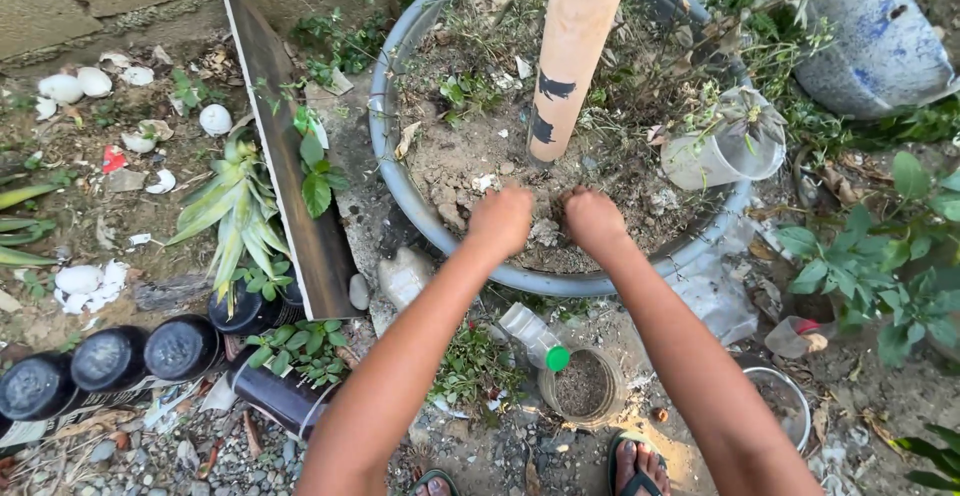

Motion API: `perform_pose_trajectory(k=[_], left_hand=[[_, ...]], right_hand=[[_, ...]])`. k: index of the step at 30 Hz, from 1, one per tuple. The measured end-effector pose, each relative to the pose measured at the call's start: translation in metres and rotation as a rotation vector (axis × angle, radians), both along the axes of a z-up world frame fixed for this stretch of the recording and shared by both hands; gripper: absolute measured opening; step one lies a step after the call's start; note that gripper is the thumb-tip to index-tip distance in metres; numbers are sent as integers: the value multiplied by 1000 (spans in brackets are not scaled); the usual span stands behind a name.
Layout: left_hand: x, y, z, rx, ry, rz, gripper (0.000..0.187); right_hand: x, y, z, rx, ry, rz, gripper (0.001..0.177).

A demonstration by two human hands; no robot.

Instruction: The person is clearing weeds and debris from a large planter box in an outdoor setting.

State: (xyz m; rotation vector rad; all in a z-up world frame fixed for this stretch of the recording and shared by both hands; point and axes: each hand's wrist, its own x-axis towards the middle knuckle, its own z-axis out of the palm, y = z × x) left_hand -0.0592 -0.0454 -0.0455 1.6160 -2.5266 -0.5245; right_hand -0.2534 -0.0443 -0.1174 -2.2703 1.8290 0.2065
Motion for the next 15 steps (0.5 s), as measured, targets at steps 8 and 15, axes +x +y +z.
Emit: perform_pose_trajectory(k=[8,15], left_hand=[[-27,-19,-92,-189,-363,-54,28],[-43,-19,-107,-167,-636,-82,32]], right_hand=[[1,-1,-13,-208,271,142,24],[4,-15,-37,-118,405,289,30]])
